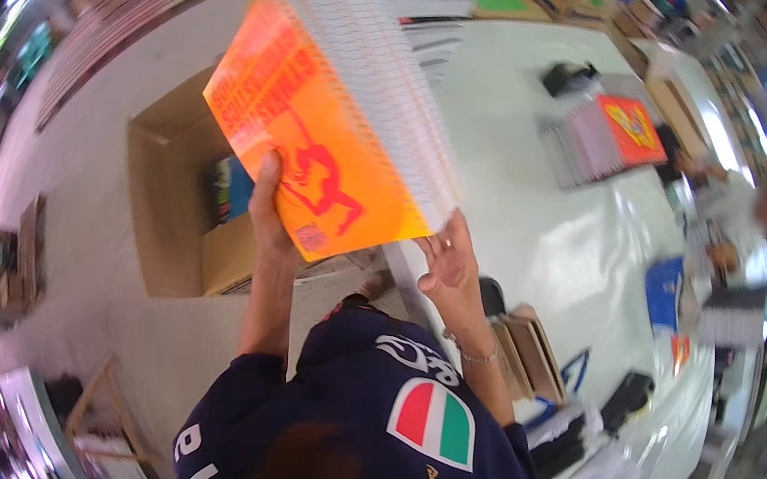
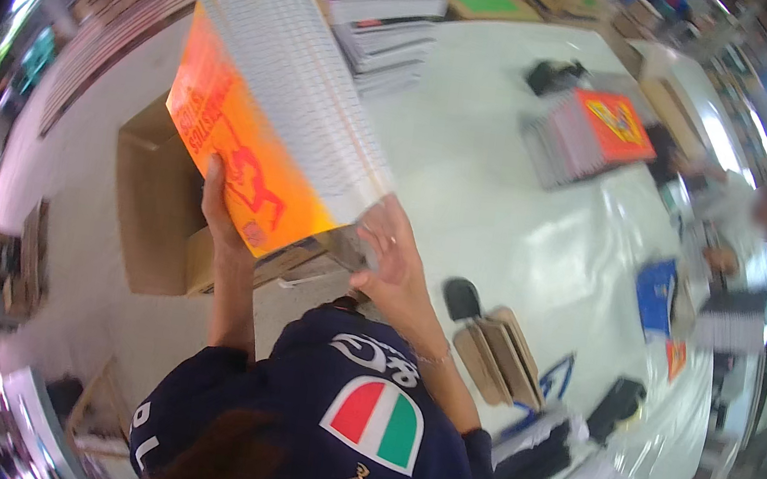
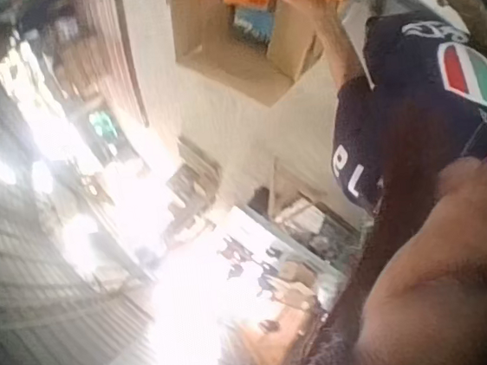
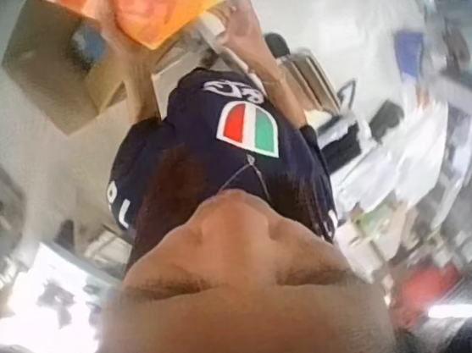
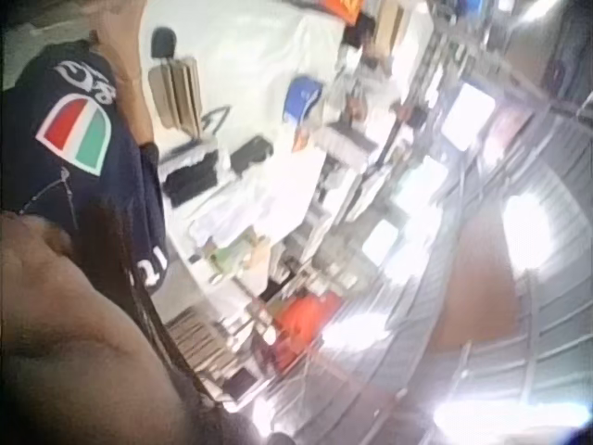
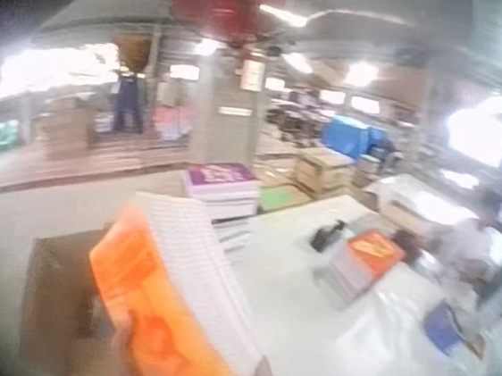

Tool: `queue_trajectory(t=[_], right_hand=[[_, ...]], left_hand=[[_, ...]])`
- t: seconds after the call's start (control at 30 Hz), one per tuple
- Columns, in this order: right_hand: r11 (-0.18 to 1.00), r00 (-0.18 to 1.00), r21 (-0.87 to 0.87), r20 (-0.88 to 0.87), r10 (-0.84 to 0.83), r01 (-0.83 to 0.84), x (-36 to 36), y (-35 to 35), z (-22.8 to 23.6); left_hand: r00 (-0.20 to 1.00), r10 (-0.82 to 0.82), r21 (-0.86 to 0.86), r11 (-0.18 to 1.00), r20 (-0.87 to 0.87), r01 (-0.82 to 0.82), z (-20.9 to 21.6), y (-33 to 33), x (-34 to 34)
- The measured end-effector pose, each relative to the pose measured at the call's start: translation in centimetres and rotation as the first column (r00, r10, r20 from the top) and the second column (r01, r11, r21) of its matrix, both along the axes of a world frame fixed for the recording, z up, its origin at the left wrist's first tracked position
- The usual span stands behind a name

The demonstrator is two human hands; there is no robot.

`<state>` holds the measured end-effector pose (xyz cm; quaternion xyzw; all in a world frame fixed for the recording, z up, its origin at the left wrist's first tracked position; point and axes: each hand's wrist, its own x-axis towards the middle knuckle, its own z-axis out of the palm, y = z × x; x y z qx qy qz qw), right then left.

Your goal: The person trims the edges of a stack of books using shears, organizes stacks of books on a table, and applies adhesive tape to small cardboard components by hand.

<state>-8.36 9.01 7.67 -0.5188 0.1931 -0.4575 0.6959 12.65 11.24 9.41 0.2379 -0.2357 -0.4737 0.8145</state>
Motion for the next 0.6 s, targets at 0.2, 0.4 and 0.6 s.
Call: queue_trajectory(t=[0.2, 0.4, 0.6], right_hand=[[0.786, 0.787, 0.024, -0.011, -0.617, 0.617, -6.3, 0.4, 2.8], [0.655, 0.663, 0.103, -0.117, -0.74, 0.749, -22.7, -1.8, -2.6], [0.653, 0.721, 0.406, -0.022, -0.693, 0.64, -34.2, -1.5, -7.9]], left_hand=[[0.936, -0.352, 0.221, 0.915, 0.027, 0.338, -2.0, -3.9, -13.4], [0.683, -0.658, 0.329, 0.752, 0.317, 0.571, -2.5, -2.9, -17.2], [0.702, 0.444, -0.167, 0.888, 0.557, -0.429, 0.1, -1.5, -3.6]])
